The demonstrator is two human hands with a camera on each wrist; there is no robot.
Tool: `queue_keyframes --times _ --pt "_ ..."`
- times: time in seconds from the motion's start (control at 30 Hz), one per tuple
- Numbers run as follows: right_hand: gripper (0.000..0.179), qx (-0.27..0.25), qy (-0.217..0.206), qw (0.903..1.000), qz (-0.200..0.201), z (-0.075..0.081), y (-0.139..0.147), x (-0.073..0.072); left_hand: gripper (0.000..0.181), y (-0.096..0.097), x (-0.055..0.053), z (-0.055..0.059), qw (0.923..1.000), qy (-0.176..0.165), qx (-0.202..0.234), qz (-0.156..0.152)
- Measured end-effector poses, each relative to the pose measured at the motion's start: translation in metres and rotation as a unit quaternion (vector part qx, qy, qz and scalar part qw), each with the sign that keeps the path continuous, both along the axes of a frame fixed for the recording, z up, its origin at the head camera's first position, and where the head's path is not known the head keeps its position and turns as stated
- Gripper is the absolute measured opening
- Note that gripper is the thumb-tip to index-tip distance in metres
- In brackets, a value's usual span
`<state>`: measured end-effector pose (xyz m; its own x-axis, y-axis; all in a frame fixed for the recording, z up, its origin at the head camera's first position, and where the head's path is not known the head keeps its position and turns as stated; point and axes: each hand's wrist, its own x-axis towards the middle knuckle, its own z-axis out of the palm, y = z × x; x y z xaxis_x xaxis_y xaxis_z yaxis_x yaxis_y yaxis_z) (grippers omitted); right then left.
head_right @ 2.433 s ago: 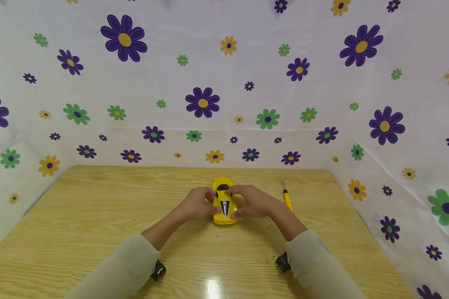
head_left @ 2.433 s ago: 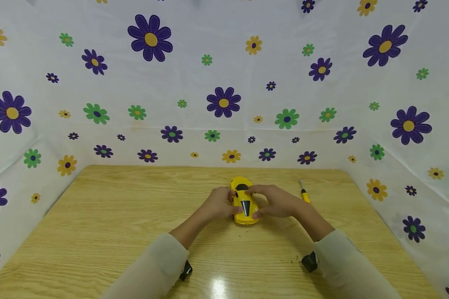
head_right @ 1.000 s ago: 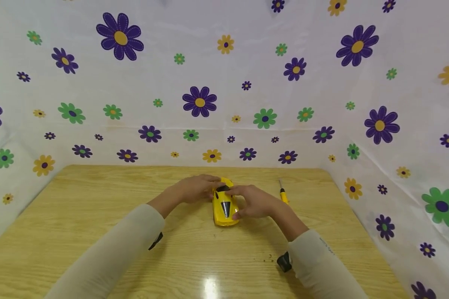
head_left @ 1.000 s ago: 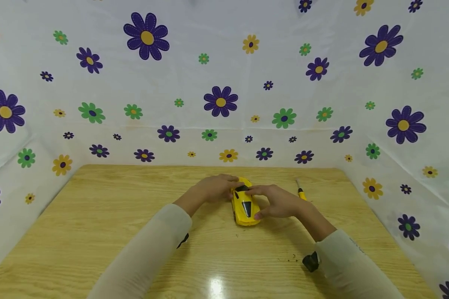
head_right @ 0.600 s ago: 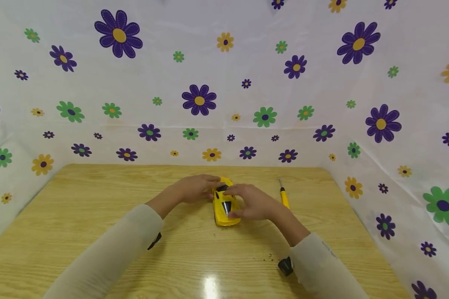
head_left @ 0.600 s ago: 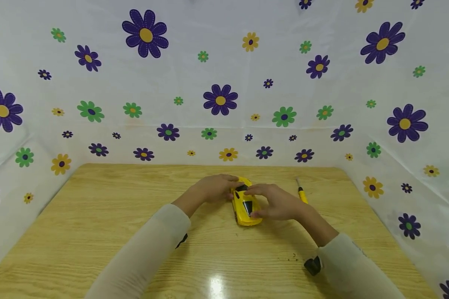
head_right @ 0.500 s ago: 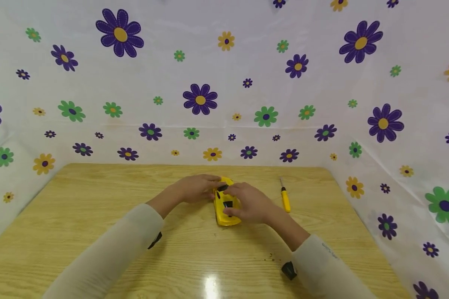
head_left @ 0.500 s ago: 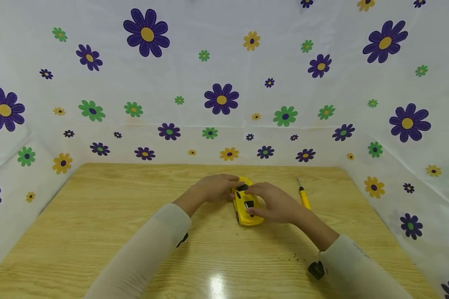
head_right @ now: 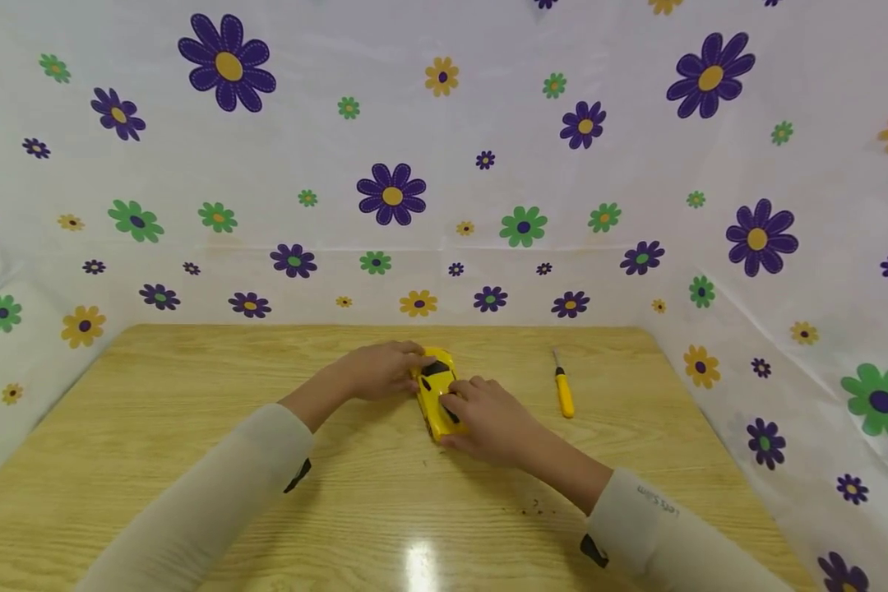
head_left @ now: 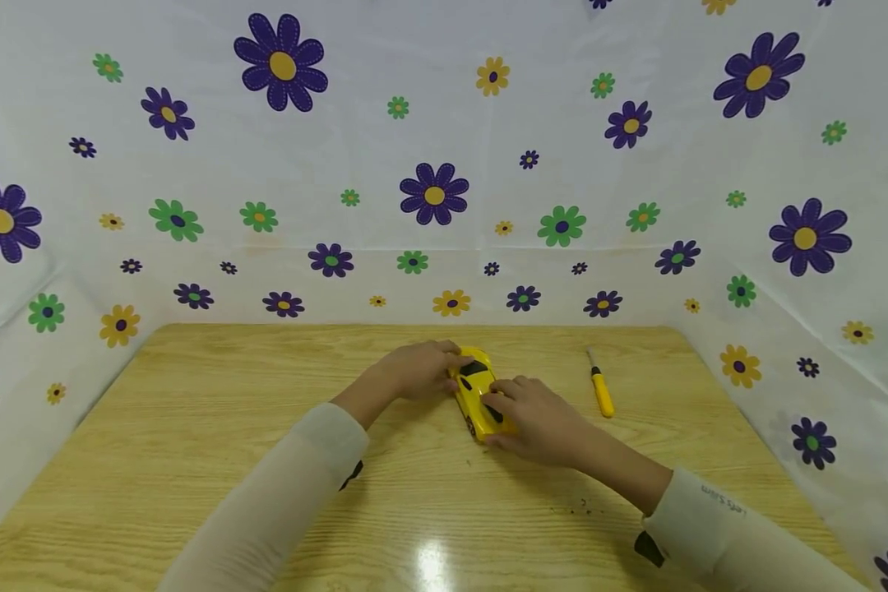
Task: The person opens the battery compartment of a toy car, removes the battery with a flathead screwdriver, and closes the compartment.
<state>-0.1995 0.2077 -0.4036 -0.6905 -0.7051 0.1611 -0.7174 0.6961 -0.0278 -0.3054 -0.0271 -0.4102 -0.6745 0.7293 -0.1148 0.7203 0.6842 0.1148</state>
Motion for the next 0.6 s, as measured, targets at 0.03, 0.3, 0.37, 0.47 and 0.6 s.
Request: queue_keyframes --times 0.03,0.3,0.37,0.47,0.6 --pt "0.056 0.006 0.005 1.0 0.004 0.0 0.001 0.0 0.055 -0.001 0.0 0.0 1.0 0.002 0.004 0.0" --pt "0.052 0.004 -0.038 0.9991 0.018 0.002 0.008 -0.005 0.055 -0.01 0.001 0.002 0.9995 0.028 0.013 -0.009" --pt "0.051 -0.001 -0.054 0.9984 0.017 0.002 0.011 -0.006 0.056 -0.012 0.002 0.001 0.9995 0.027 0.015 -0.009" --pt "0.049 -0.005 -0.072 0.9972 0.018 0.002 0.015 -0.008 0.055 -0.016 0.005 0.002 0.9994 0.028 0.017 -0.011" --pt "0.047 -0.014 -0.089 0.9955 0.028 0.001 0.021 -0.012 0.049 -0.02 0.012 0.004 0.9992 0.036 0.013 -0.012"
